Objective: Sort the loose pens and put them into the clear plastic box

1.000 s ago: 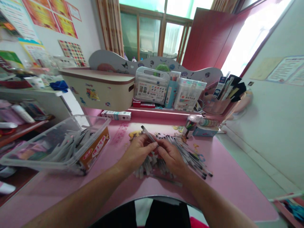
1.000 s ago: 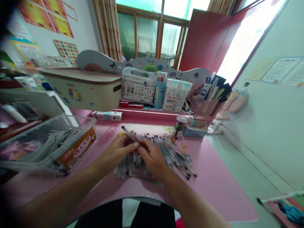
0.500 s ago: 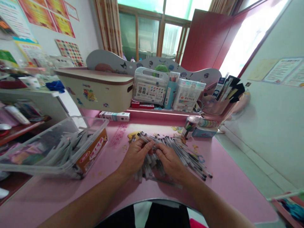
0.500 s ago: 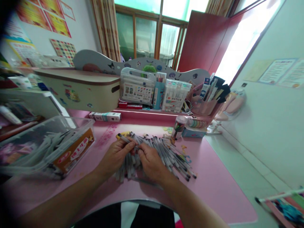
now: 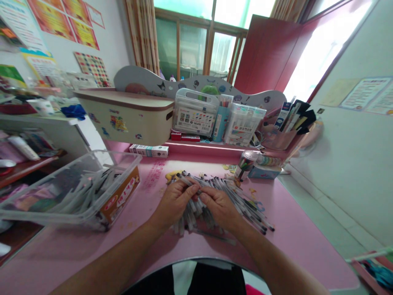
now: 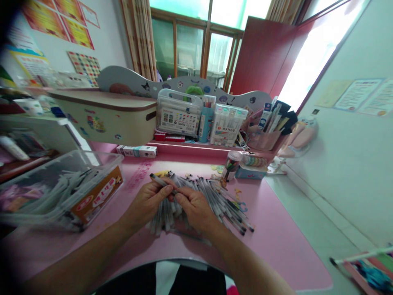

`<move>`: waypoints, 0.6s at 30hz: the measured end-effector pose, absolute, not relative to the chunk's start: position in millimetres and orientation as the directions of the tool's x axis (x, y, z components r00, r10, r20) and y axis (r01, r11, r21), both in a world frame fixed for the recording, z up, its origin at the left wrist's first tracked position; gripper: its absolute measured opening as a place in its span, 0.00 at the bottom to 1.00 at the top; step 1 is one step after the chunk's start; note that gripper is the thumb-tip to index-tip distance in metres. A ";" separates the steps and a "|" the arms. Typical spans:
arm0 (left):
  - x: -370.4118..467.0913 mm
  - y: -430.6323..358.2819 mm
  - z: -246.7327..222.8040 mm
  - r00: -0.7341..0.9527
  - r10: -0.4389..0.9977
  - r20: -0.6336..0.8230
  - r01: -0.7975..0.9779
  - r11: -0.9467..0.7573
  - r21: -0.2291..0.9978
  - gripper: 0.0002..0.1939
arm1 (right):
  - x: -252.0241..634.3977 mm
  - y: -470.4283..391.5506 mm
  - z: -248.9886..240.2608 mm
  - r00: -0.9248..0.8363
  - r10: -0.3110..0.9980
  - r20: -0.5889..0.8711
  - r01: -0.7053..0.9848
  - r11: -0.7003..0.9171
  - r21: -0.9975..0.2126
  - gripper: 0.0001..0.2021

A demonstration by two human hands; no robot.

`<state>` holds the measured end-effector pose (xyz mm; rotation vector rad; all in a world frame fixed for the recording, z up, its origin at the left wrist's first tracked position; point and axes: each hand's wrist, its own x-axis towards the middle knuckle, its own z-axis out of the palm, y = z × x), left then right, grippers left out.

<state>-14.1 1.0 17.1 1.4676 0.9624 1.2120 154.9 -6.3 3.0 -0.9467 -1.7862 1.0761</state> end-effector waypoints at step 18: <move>-24.0 6.1 4.4 0.658 0.745 -0.108 -0.341 0.422 0.840 0.21 | 166.5 3.8 -4.8 -0.201 0.976 0.083 0.055 0.096 -0.994 0.22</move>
